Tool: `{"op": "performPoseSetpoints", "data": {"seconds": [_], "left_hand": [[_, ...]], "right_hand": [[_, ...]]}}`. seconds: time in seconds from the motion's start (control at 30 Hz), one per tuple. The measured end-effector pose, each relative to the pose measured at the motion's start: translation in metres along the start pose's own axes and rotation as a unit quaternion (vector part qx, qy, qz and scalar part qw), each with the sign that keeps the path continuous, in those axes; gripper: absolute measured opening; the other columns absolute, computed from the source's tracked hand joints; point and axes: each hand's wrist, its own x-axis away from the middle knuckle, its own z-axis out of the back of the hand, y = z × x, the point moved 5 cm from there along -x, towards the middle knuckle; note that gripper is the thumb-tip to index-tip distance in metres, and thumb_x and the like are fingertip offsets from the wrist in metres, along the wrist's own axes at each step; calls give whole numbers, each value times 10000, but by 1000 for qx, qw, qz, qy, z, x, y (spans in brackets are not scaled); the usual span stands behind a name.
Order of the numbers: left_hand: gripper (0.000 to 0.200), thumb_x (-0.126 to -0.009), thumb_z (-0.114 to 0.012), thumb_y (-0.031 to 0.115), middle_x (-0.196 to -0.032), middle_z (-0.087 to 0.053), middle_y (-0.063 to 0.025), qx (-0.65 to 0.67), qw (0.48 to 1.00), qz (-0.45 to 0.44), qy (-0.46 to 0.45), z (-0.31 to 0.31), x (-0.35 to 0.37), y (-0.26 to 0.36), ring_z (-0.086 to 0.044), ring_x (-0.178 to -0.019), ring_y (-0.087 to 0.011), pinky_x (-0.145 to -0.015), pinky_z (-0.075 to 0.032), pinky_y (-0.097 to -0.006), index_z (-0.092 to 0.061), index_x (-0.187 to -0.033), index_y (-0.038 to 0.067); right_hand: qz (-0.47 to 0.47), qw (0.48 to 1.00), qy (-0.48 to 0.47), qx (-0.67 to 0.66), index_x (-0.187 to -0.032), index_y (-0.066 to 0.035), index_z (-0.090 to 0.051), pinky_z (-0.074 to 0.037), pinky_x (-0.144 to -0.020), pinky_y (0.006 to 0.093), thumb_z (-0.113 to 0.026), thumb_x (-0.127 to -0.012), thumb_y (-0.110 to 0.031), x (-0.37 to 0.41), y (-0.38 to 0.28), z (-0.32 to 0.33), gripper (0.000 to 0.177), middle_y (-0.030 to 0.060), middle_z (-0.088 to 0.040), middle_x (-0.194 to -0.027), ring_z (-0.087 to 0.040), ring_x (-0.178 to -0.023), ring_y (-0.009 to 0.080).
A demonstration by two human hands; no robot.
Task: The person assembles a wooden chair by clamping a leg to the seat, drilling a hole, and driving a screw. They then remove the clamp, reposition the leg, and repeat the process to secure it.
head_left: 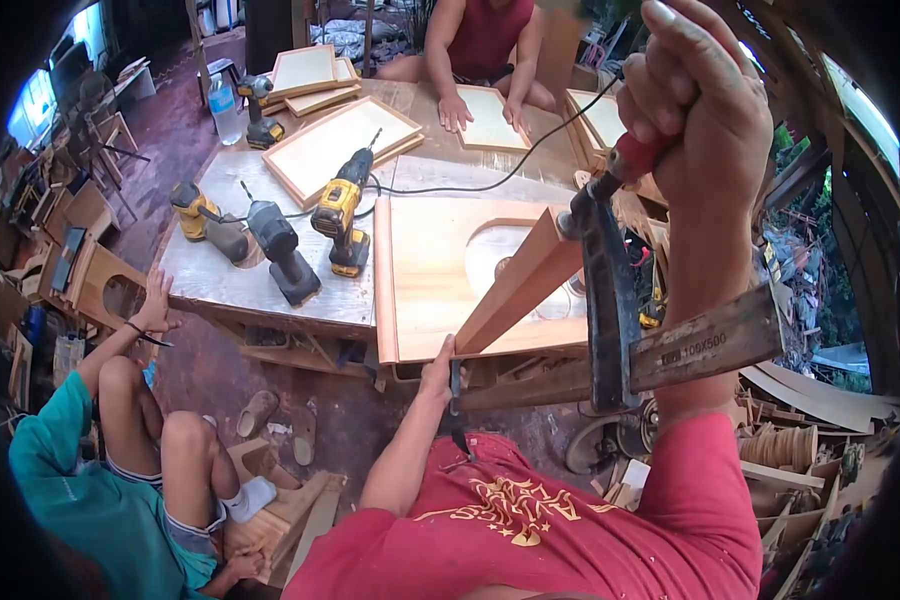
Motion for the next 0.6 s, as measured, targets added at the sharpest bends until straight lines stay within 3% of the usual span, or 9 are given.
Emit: {"op": "performPoseSetpoints", "data": {"seconds": [0.1, 0.17, 0.23, 0.3, 0.4, 0.5, 0.57, 0.6], "left_hand": [[610, -812, -759, 646, -619, -597, -73, -8, 1000, 12, 7, 3, 2, -1, -578, -474, -182, -423, -493, -330, -660, -917, 53], [619, -807, -754, 660, -611, -591, -71, -18, 1000, 4, 6, 5, -1, 0, -569, -461, -180, -414, -483, -329, -662, -916, 57], [623, -804, -750, 669, -603, -586, -71, -15, 1000, 1, 11, 5, -3, -6, -557, -446, -178, -406, -474, -327, -665, -914, 61], [622, -804, -746, 674, -596, -579, -70, -4, 1000, -1, 20, 3, -2, -6, -544, -430, -176, -397, -464, -325, -667, -911, 66], [610, -809, -739, 671, -582, -569, -67, -25, 999, -11, 44, -2, 6, -1, -531, -417, -173, -388, -457, -323, -665, -894, 72], [585, -826, -735, 648, -566, -561, -67, 15, 998, -32, 51, -9, 7, -1, -527, -414, -173, -388, -452, -315, -657, -913, 75], [592, -830, -731, 649, -569, -563, -69, 28, 998, -36, 49, -9, 7, -4, -533, -421, -170, -387, -451, -300, -650, -941, 74], [591, -828, -736, 645, -581, -569, -66, 28, 998, -24, 44, -11, 6, -3, -540, -429, -168, -387, -453, -298, -648, -940, 72]], "right_hand": [[-24, 992, -100, -75, -1106, 11, -648, -368, -388, 264, -569, -978, -124, -4, 1, 4, 203, -38, -398, -578, -422, -448, 87], [8, 953, -275, -124, -1162, 43, -620, -362, -431, 236, -439, -1058, -174, -19, 12, 4, 300, -62, -384, -614, -411, -521, 55], [-45, 903, -380, -194, -1087, 3, -631, -392, -411, 259, -546, -997, -148, -23, 11, -3, 196, -51, -395, -580, -442, -475, 80], [-64, 782, -556, -274, -1410, 54, -495, -370, -424, 233, -403, -1063, -138, -27, 15, -8, 407, -60, -382, -610, -407, -478, 40], [-40, 840, -486, -238, -1390, 39, -508, -376, -416, 237, -399, -1059, -102, -26, 14, 1, 376, -59, -386, -602, -375, -426, 30], [-23, 960, -258, -110, -1304, 38, -585, -372, -413, 236, -479, -1039, -99, -20, 10, 10, 316, -57, -388, -592, -361, -412, 40], [25, 994, -107, 1, -1223, 24, -645, -357, -408, 241, -553, -1016, -108, -13, 8, 10, 262, -58, -390, -594, -358, -412, 49], [25, 994, -102, 5, -1218, 20, -650, -360, -410, 242, -561, -1013, -108, -12, 7, 11, 257, -57, -394, -596, -361, -415, 49]]}}
